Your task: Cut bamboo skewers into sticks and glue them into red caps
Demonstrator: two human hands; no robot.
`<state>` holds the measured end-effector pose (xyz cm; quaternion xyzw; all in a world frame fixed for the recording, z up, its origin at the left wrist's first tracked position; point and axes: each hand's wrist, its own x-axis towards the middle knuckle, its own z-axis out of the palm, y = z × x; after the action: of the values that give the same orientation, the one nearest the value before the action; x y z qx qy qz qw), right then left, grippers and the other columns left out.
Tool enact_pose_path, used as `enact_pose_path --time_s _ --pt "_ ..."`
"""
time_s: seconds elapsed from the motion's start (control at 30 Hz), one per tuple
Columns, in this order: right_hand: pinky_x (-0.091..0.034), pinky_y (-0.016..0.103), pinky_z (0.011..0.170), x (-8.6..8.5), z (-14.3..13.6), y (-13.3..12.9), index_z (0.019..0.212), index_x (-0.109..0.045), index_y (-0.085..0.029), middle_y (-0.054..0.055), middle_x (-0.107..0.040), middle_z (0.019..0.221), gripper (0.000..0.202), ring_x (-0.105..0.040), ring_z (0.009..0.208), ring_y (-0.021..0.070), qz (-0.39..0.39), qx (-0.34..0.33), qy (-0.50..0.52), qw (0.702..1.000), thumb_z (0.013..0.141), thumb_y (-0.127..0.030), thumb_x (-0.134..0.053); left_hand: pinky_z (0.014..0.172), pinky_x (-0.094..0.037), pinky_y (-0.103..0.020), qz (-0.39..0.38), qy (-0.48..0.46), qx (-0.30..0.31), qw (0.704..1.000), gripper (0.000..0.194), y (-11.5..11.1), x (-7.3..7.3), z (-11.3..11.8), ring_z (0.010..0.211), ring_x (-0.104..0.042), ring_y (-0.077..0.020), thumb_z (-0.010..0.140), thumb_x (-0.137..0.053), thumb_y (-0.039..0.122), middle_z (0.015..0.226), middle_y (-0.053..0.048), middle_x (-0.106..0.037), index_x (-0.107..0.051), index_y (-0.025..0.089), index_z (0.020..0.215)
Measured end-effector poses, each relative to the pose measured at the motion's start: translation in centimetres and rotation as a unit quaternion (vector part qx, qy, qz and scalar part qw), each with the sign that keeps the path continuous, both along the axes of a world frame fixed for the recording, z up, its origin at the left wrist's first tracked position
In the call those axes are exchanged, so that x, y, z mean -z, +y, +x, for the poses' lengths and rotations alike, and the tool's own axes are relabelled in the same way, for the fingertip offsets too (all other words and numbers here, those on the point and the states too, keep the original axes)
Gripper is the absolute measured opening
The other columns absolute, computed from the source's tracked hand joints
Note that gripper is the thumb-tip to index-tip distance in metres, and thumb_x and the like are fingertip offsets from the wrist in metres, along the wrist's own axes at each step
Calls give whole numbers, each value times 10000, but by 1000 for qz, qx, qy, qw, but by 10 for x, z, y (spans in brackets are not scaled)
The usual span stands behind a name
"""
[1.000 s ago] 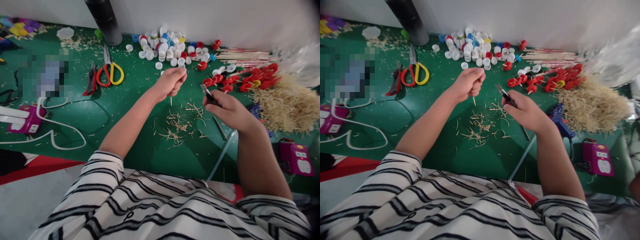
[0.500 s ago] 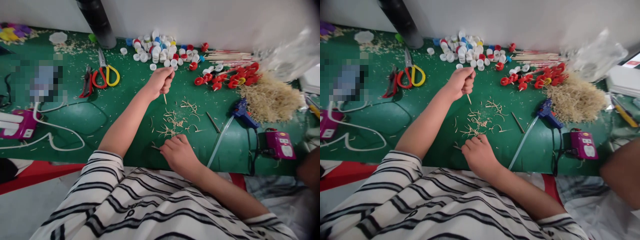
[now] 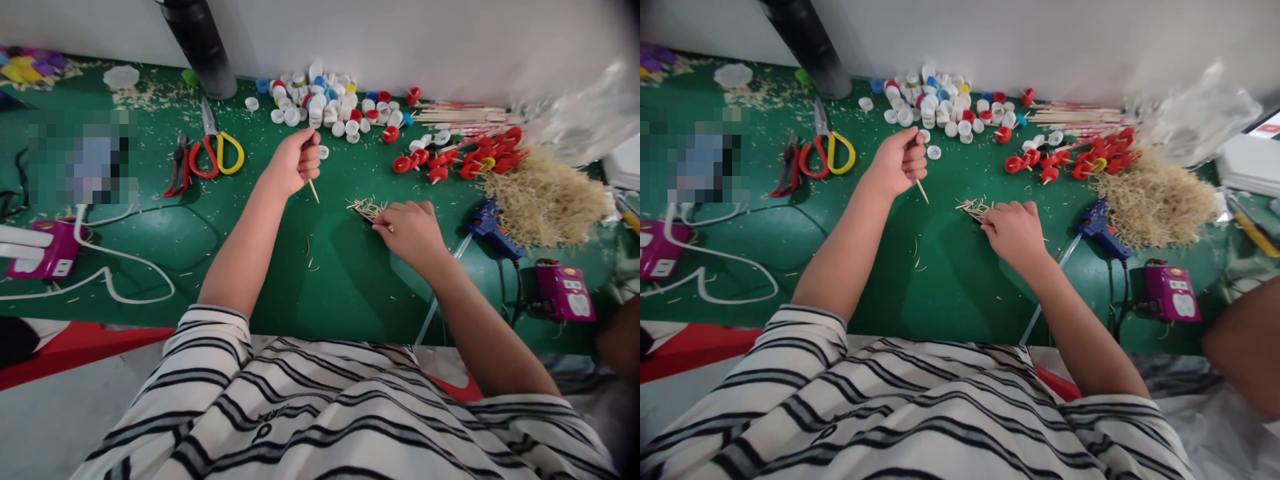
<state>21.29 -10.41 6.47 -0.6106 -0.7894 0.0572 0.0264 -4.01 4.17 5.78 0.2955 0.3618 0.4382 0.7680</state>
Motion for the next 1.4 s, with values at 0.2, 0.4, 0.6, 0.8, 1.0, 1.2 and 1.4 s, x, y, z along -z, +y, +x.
enact_pose_path --time_s 0.2,0.4,0.6,0.8,1.0,1.2,1.4 --pt "-336 412 898 -7 -67 -54 1004 -797 -220 71 -814 1025 186 -669 982 266 -44 -98 71 992 1037 -288 -627 369 -144 -220 14 -10 -37 999 340 6 -8 -13 371 -115 -73 1043 -558 301 442 99 -218 -491 242 714" --pt "-357 404 840 2 -137 -59 1075 -770 -175 110 -797 1064 229 -691 1002 260 -105 -133 69 983 1050 -220 -547 436 -233 -262 52 66 -82 993 363 -6 -49 -27 443 -237 -99 1063 -431 268 549 45 -323 -522 230 713" --pt "-412 400 851 1 -90 1 1080 -771 -171 128 -810 1108 244 -709 973 279 -84 24 27 996 1025 -213 -538 558 -265 -316 115 113 -121 980 293 -22 -77 -33 598 -234 -148 1011 -457 257 651 -6 -296 -514 237 725" --pt "-434 406 845 7 -25 23 912 -718 -211 92 -788 984 102 -679 932 274 -7 100 78 992 951 -178 -631 571 -261 -323 123 105 -93 982 275 -24 -75 -20 593 -212 -135 1030 -426 260 658 7 -294 -489 225 765" --pt "-425 370 831 -17 2 -47 959 -717 -214 51 -753 916 122 -640 880 221 35 -143 174 974 1039 -225 -626 514 -289 -268 89 73 -79 990 346 -25 -69 -3 534 -267 -100 1060 -430 225 598 25 -323 -482 212 718" --pt "-354 364 744 -11 18 -125 882 -706 -207 14 -661 790 259 -550 745 194 -19 -292 86 952 1085 -168 -549 514 -394 -297 97 101 -59 988 322 -22 -58 5 521 -402 -137 1020 -554 264 554 14 -404 -524 240 700" --pt "-368 361 763 8 39 -111 895 -698 -186 39 -674 821 239 -577 774 207 28 -204 33 978 1077 -156 -545 448 -316 -195 69 74 -24 995 421 -33 -51 26 445 -335 -55 1049 -479 200 543 40 -370 -537 182 633"
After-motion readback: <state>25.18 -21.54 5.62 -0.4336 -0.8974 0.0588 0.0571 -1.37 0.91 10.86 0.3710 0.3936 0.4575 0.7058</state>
